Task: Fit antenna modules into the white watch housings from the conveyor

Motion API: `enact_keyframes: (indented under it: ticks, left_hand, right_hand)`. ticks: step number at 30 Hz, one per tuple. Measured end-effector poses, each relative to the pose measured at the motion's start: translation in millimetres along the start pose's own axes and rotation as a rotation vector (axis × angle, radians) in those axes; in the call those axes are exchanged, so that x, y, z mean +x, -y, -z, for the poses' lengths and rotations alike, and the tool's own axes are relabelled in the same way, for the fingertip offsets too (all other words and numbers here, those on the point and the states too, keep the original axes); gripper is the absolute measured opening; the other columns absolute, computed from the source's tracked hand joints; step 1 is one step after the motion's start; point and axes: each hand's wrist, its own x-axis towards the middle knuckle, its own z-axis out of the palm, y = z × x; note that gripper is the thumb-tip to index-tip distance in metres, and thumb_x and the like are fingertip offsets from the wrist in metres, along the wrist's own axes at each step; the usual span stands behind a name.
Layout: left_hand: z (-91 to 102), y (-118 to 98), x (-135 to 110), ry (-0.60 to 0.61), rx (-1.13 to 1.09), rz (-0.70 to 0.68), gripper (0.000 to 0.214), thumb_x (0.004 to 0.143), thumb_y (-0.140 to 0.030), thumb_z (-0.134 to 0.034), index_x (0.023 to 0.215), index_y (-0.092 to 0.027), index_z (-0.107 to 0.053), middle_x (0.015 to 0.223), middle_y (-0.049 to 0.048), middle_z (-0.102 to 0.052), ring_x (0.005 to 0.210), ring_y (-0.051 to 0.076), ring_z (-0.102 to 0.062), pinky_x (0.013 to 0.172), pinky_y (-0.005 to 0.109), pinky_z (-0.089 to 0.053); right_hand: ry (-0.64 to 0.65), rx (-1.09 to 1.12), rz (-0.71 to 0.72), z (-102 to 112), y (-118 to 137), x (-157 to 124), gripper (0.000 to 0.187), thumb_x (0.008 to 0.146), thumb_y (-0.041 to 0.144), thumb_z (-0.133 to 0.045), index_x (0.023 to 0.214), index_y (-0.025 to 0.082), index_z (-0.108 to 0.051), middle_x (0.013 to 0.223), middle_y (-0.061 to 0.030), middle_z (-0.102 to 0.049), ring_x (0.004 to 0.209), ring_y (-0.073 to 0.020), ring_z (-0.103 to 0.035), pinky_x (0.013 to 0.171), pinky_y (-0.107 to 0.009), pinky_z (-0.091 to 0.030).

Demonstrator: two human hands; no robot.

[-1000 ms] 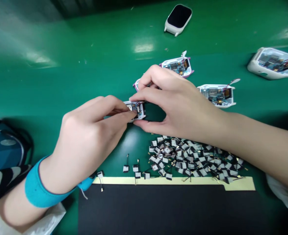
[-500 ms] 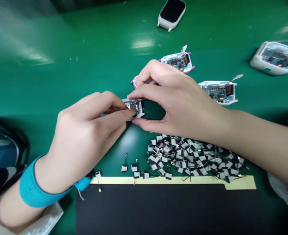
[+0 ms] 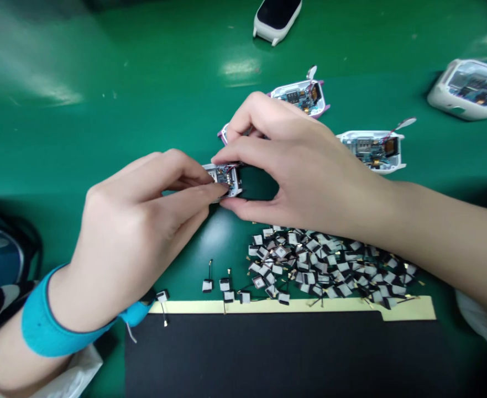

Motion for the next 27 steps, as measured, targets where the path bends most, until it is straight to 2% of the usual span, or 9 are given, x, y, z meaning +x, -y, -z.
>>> enact_keyframes:
  ticks: [15, 21, 25, 27]
  left_hand:
    - [0.3, -2.5, 0.8, 0.034, 0.006, 0.038, 0.027, 0.086, -0.028, -0.036, 0.086, -0.020, -0.062, 0.085, -0.0037, -0.056, 0.077, 0.008, -0.053, 0.067, 0.022, -0.041]
    - [-0.8, 4.3, 0.8, 0.013, -0.022, -0.042, 0.023, 0.085, -0.025, -0.041, 0.083, -0.018, -0.063, 0.085, 0.0001, -0.058, 0.077, 0.010, -0.053, 0.066, 0.023, -0.041]
    - [-3.7, 8.1, 2.2, -0.009, -0.043, -0.077, 0.019, 0.084, -0.025, -0.045, 0.082, -0.020, -0.063, 0.081, 0.0006, -0.058, 0.073, 0.012, -0.054, 0.060, 0.024, -0.042]
    - [-4.5, 9.0, 2.9, -0.010, -0.064, -0.084, 0.020, 0.084, -0.026, -0.044, 0.083, -0.021, -0.064, 0.080, 0.0014, -0.058, 0.073, 0.013, -0.054, 0.060, 0.024, -0.043]
  right_hand:
    - [0.021, 0.087, -0.015, 3.8, -0.1, 2.7, 0.023, 0.068, 0.040, -0.061, 0.074, 0.018, -0.055, 0.091, -0.0010, -0.049, 0.094, -0.0200, -0.051, 0.079, -0.035, -0.045]
    - [0.014, 0.133, -0.036, 2.8, 0.1, 1.2, 0.028, 0.069, 0.041, -0.061, 0.085, 0.019, -0.054, 0.094, -0.0018, -0.049, 0.096, -0.0204, -0.049, 0.081, -0.036, -0.044]
    - [-0.028, 0.164, -0.052, 8.2, 2.4, -2.9, 0.018, 0.084, 0.029, -0.042, 0.094, 0.017, -0.050, 0.098, -0.0041, -0.049, 0.096, -0.0166, -0.048, 0.083, -0.034, -0.042]
    - [-0.059, 0.156, -0.026, 13.6, 3.2, -8.4, 0.020, 0.088, 0.022, -0.033, 0.095, 0.016, -0.051, 0.098, -0.0051, -0.048, 0.095, -0.0147, -0.047, 0.083, -0.033, -0.042]
